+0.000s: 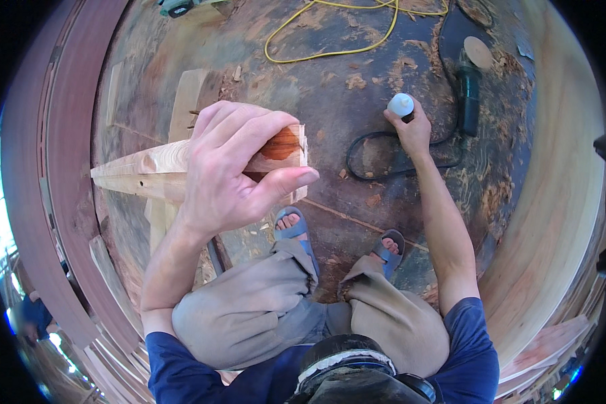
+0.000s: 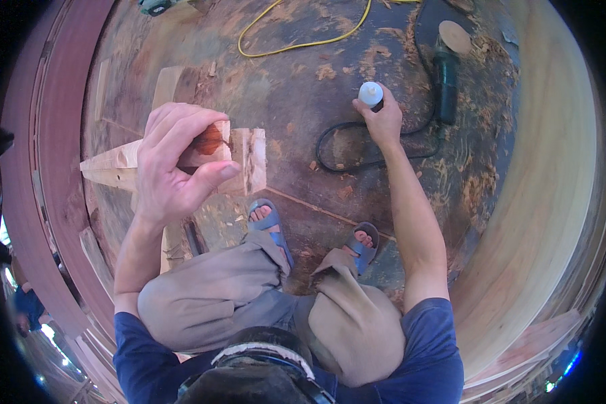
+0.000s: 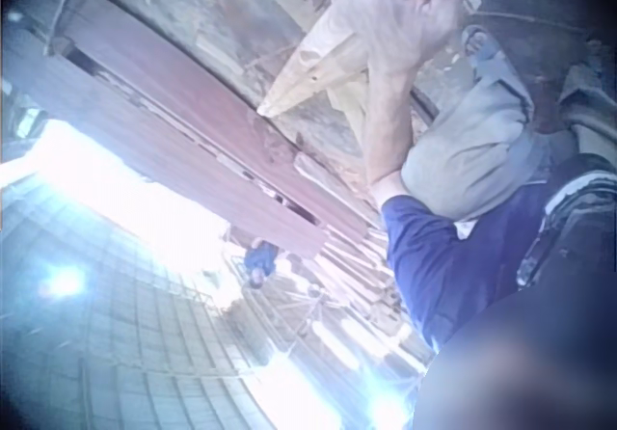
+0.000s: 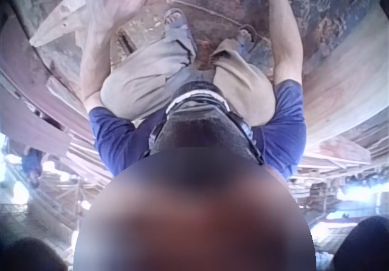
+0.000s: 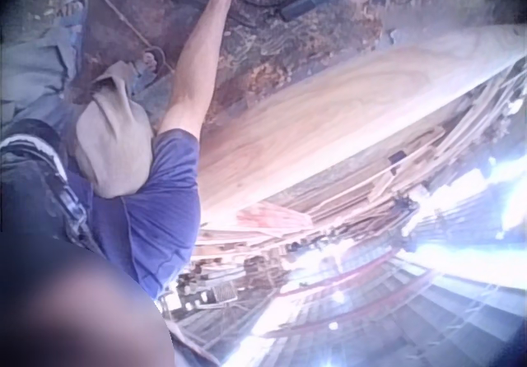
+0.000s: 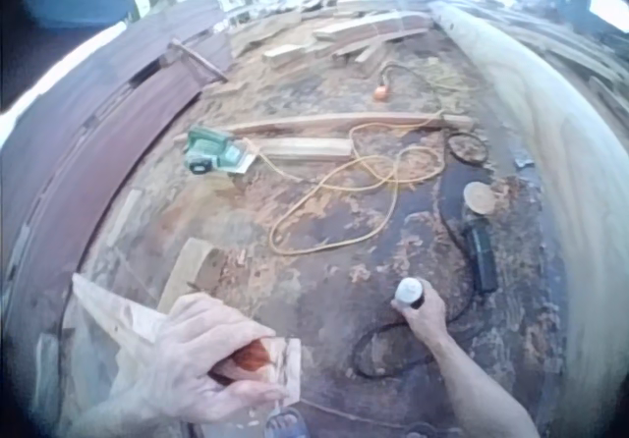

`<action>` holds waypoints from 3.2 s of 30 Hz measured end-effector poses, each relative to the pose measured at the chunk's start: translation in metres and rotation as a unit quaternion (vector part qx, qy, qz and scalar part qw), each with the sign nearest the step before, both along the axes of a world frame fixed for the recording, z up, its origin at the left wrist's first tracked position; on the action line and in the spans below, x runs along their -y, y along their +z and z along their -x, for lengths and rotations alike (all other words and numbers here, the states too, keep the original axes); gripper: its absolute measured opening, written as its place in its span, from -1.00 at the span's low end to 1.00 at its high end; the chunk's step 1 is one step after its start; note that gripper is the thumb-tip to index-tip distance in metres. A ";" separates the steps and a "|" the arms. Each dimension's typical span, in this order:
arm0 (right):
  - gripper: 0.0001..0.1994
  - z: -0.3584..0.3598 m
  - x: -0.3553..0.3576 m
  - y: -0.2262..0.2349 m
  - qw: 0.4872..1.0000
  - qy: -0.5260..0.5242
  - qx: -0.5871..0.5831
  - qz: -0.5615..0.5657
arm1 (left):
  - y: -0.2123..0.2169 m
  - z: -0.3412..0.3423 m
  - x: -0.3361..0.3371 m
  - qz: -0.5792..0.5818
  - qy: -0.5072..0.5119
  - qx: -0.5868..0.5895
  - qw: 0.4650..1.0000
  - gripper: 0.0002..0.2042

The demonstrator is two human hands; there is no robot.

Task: The person applies glue from a small bottle into a recessed area on a wooden piece, then inserts a small wooden wedge into the glued recess. The person presses the wedge into place and sets the piece down.

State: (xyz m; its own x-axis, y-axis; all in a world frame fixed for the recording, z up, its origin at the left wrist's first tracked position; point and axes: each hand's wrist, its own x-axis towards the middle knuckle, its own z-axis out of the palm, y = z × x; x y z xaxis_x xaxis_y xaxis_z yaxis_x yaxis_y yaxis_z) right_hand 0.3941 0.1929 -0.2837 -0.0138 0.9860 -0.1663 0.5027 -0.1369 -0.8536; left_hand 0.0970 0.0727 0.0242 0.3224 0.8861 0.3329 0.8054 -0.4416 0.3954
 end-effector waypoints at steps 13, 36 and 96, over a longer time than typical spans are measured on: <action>-0.34 0.011 0.008 0.041 0.997 0.040 -0.064 -0.032 | -0.002 0.000 0.003 0.022 0.017 0.021 0.999 -0.52; -0.10 0.018 0.059 0.054 0.937 -0.085 -0.032 -0.336 | -0.010 0.042 0.020 -0.025 0.142 0.002 0.990 -0.21; -0.13 0.147 0.083 0.148 0.869 0.441 -0.189 -0.124 | -0.108 0.043 0.195 -0.051 0.224 -0.040 0.972 0.00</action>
